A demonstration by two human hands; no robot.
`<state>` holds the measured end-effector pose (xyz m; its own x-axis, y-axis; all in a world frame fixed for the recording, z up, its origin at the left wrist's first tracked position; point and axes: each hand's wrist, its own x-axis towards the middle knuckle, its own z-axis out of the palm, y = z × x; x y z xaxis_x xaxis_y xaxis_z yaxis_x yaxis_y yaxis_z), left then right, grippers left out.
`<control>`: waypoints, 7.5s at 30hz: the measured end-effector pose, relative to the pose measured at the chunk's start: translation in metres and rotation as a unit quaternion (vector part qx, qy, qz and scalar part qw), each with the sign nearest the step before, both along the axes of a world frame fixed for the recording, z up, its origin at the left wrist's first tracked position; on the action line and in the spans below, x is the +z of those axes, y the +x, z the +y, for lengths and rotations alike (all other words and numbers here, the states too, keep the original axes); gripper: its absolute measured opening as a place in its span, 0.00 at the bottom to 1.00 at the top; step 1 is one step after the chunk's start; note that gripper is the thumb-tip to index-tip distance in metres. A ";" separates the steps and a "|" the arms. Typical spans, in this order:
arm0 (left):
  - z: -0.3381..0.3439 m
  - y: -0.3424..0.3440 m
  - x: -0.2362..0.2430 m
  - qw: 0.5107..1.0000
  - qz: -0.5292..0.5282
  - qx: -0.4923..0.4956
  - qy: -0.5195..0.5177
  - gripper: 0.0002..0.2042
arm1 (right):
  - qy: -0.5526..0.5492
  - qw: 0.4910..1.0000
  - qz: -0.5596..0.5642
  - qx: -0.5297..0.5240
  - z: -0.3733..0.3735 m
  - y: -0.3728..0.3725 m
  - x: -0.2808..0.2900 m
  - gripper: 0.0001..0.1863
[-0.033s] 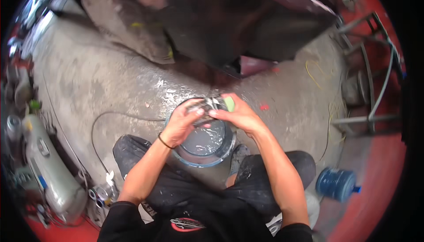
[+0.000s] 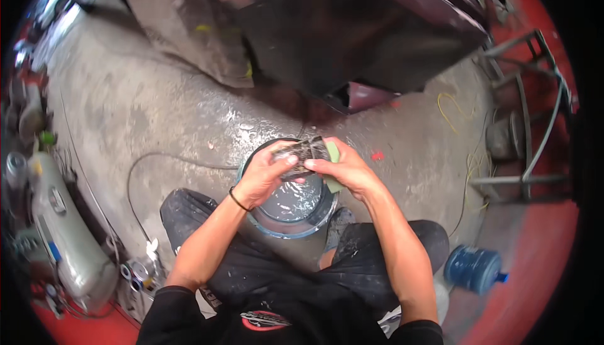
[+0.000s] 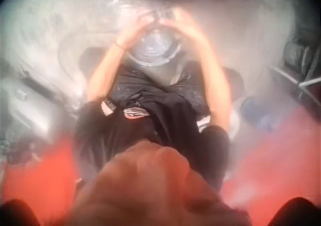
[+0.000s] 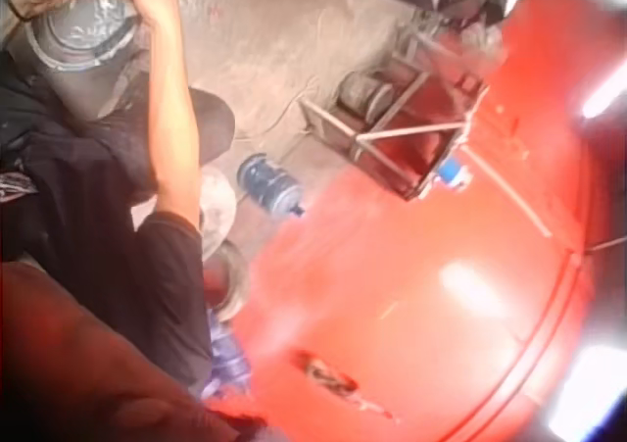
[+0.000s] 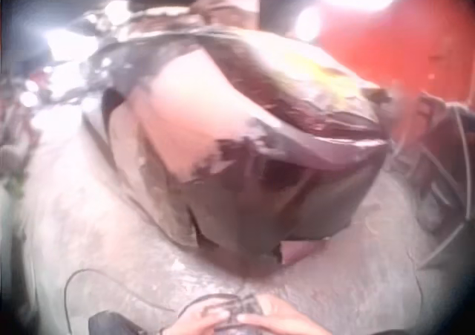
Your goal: The person sands the body panel of a car using sanding blocks dipped in a bucket of water, feeling the panel surface by hand and swapping sanding tools.
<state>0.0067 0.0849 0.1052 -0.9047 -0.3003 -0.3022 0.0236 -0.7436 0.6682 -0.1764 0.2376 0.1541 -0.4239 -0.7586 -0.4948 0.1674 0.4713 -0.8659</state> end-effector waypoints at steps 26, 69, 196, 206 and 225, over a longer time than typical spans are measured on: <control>0.002 0.011 -0.038 0.974 0.166 0.071 0.138 0.43 | -0.067 0.942 0.321 0.066 -0.046 0.081 0.005 0.40; 0.007 0.004 -0.024 0.977 0.090 0.186 0.049 0.29 | -0.164 0.947 0.260 -0.089 -0.073 0.085 -0.009 0.34; -0.072 0.010 -0.079 0.797 -0.336 0.018 -0.502 0.30 | -0.216 0.312 0.907 -0.181 -0.312 -0.023 0.267 0.24; -0.077 0.011 -0.063 0.802 -0.371 -0.011 -0.467 0.32 | -0.223 0.333 0.899 -0.175 -0.315 -0.029 0.280 0.24; -0.077 0.018 -0.075 0.791 -0.364 -0.021 -0.491 0.33 | -0.178 0.334 0.912 -0.158 -0.287 -0.030 0.258 0.25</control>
<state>0.0245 0.0083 0.0299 -0.6132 -0.6884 -0.3875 -0.6440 0.1514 0.7499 -0.2067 -0.0489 0.4126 0.1394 -0.4062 0.9031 -0.7993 0.4922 0.3447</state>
